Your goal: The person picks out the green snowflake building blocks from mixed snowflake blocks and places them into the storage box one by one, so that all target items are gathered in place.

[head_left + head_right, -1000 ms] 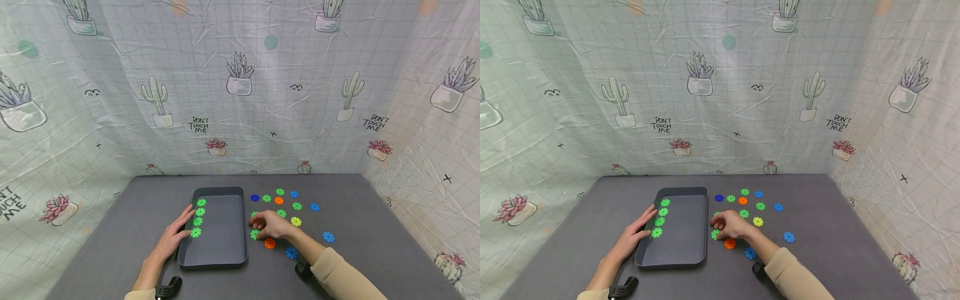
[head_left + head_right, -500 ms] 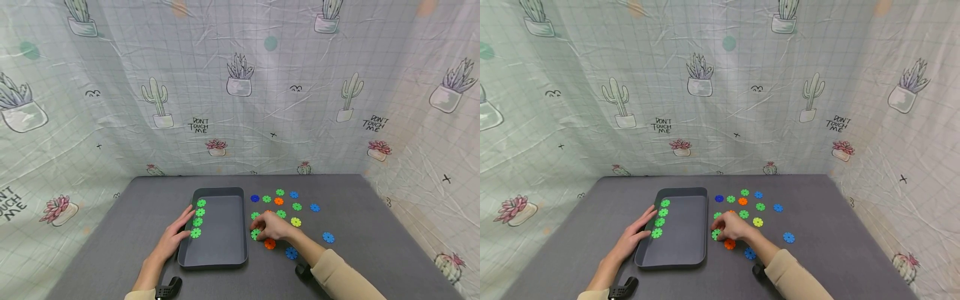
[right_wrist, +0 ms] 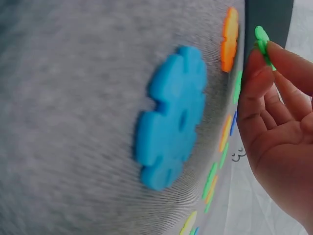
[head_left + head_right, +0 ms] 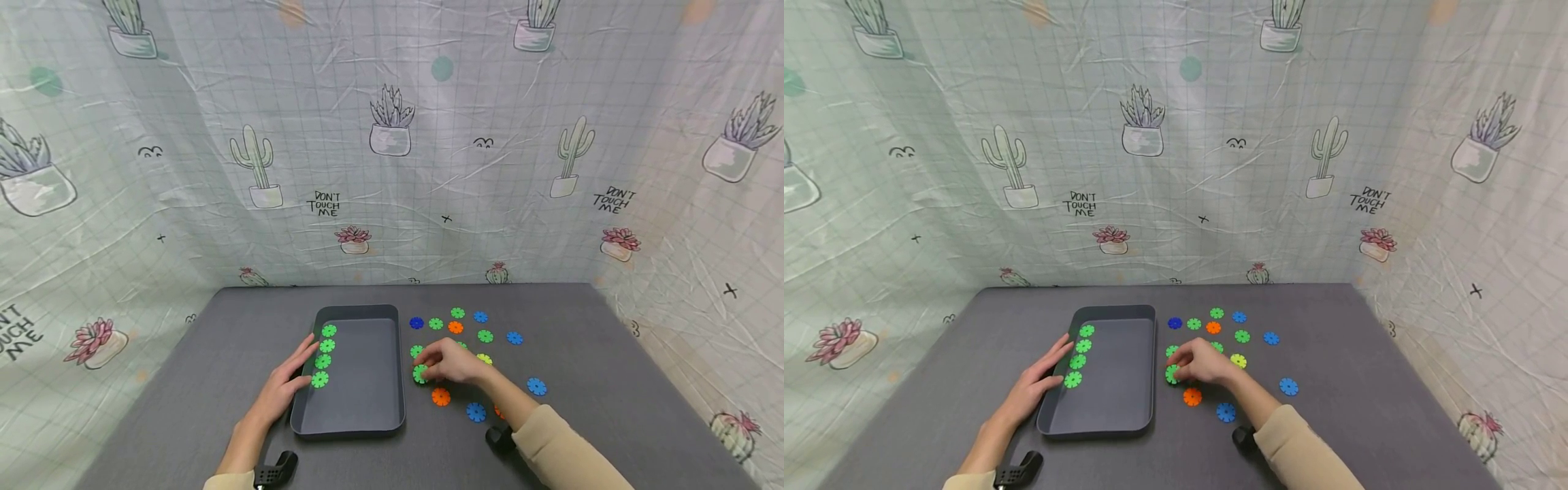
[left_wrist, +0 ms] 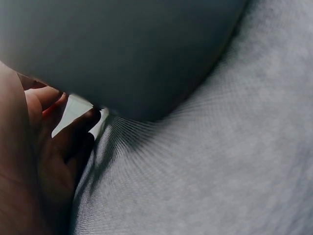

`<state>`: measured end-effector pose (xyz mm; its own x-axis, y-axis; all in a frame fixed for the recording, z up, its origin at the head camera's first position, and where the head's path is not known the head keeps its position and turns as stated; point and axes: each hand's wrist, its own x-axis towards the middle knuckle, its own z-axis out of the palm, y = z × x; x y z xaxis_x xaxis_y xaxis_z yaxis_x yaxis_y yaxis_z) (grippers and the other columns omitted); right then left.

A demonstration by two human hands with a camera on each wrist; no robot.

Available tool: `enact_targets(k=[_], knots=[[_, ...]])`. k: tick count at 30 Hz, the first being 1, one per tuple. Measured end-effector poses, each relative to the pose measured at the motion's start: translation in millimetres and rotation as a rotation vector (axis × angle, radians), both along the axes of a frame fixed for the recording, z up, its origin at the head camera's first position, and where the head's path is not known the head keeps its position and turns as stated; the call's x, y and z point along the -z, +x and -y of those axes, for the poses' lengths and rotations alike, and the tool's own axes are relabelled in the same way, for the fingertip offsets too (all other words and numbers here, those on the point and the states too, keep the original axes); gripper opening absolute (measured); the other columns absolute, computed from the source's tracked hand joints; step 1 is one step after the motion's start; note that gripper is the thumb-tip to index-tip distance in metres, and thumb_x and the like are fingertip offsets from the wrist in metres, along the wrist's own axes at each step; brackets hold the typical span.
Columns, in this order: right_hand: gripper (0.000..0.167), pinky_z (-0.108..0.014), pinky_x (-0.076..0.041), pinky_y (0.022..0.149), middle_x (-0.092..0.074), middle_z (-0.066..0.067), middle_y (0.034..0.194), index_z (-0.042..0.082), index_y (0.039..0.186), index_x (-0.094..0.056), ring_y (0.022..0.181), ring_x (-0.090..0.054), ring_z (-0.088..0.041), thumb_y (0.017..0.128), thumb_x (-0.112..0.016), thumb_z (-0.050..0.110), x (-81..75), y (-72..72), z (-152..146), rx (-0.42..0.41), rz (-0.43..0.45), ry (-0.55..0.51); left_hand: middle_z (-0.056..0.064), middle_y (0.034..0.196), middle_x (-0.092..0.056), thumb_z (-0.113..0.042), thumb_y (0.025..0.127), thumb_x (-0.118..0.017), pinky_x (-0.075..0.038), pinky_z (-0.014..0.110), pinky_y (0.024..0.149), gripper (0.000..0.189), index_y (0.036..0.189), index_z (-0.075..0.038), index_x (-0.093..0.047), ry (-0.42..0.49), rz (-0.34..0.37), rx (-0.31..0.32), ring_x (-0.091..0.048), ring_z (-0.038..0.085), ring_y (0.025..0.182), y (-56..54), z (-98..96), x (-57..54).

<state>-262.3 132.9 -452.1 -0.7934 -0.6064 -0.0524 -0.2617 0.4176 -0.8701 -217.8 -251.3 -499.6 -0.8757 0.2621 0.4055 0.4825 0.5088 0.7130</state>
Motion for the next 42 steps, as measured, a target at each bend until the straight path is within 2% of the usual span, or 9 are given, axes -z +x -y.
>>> enact_targets(k=[5, 11, 15, 23, 29, 34, 37, 39, 42], knots=[[0.024, -0.041, -0.055, 0.068, -0.073, -0.007, 0.091, -0.005, 0.112, -0.073, 0.072, -0.063, -0.021, 0.089, -0.069, 0.0, -5.9, -4.3, -0.3, 0.055, 0.057, -0.044, 0.016, 0.16, -0.035, -0.002, 0.091, -0.061, -0.029, 0.052, 0.109, 0.059, 0.149, -0.003, -0.05, 0.003, 0.01, 0.0, -0.029, 0.037, 0.146, 0.2, -0.3, -0.8], [0.027, -0.042, -0.054, 0.072, -0.073, -0.009, 0.094, -0.006, 0.116, -0.07, 0.076, -0.062, -0.021, 0.091, -0.067, 0.002, -21.1, -5.1, 2.5, 0.093, 0.096, -0.083, 0.014, 0.16, -0.035, -0.002, 0.09, -0.061, -0.028, 0.045, 0.11, 0.06, 0.149, -0.003, -0.05, 0.006, 0.017, 0.002, -0.029, 0.037, 0.146, 0.8, -0.4, -1.4], [0.028, -0.042, -0.054, 0.074, -0.072, -0.008, 0.093, -0.005, 0.117, -0.07, 0.078, -0.063, -0.022, 0.09, -0.067, 0.002, -28.6, -6.6, 9.0, 0.113, 0.112, -0.112, 0.016, 0.16, -0.034, -0.002, 0.09, -0.06, -0.028, 0.049, 0.11, 0.06, 0.149, -0.002, -0.049, 0.001, 0.015, 0.003, -0.028, 0.038, 0.147, 0.2, -0.2, -1.5], [0.028, -0.05, -0.054, 0.083, -0.074, -0.008, 0.095, -0.004, 0.118, -0.071, 0.093, -0.065, -0.045, 0.091, -0.067, 0.003, -42.7, -8.1, 32.7, 0.115, 0.144, -0.146, 0.02, 0.159, -0.035, -0.001, 0.09, -0.06, -0.022, 0.02, 0.108, 0.06, 0.148, 0.0, -0.049, -0.005, -0.016, 0.003, -0.03, 0.041, 0.145, -0.4, 0.1, 0.9], [0.028, -0.047, -0.054, 0.081, -0.074, -0.009, 0.093, -0.005, 0.117, -0.071, 0.079, -0.065, -0.032, 0.091, -0.067, 0.002, -49.1, -8.9, 54.4, 0.083, 0.155, -0.166, 0.02, 0.159, -0.034, -0.001, 0.089, -0.06, -0.017, 0.014, 0.106, 0.06, 0.148, 0.002, -0.049, 0.006, -0.013, 0.003, -0.029, 0.043, 0.145, 0.0, -0.7, 0.2], [0.028, -0.048, -0.055, 0.084, -0.075, -0.008, 0.095, -0.003, 0.117, -0.072, 0.083, -0.068, -0.033, 0.09, -0.068, 0.003, -54.4, -7.4, 73.7, 0.069, 0.168, -0.156, 0.018, 0.16, -0.034, -0.001, 0.09, -0.059, -0.016, 0.014, 0.106, 0.06, 0.149, 0.001, -0.048, 0.008, -0.003, -0.002, -0.028, 0.042, 0.145, 1.3, -0.9, -0.5], [0.028, -0.048, -0.055, 0.085, -0.075, -0.008, 0.096, -0.003, 0.117, -0.072, 0.083, -0.07, -0.029, 0.09, -0.069, 0.003, -57.1, -7.0, 85.5, 0.053, 0.187, -0.159, 0.017, 0.16, -0.034, -0.001, 0.09, -0.059, -0.017, 0.014, 0.106, 0.06, 0.149, 0.001, -0.048, 0.012, 0.0, 0.001, -0.028, 0.042, 0.145, 1.7, -0.8, -0.5], [0.028, -0.047, -0.055, 0.085, -0.075, -0.01, 0.097, -0.004, 0.118, -0.072, 0.083, -0.07, -0.027, 0.09, -0.069, 0.002, -57.7, -7.0, 92.8, 0.04, 0.203, -0.165, 0.015, 0.16, -0.034, -0.001, 0.09, -0.06, -0.02, 0.018, 0.108, 0.06, 0.149, 0.0, -0.049, 0.011, 0.005, -0.002, -0.028, 0.041, 0.146, 1.9, -0.9, -0.6], [0.028, -0.046, -0.055, 0.085, -0.075, -0.012, 0.096, -0.006, 0.117, -0.072, 0.084, -0.071, -0.029, 0.09, -0.068, 0.001, -57.9, -5.6, 103.4, 0.02, 0.227, -0.171, 0.012, 0.161, -0.033, -0.001, 0.09, -0.06, -0.026, 0.039, 0.113, 0.061, 0.149, -0.001, -0.048, 0.019, 0.022, -0.003, -0.027, 0.039, 0.146, 1.9, -1.1, -1.2]])
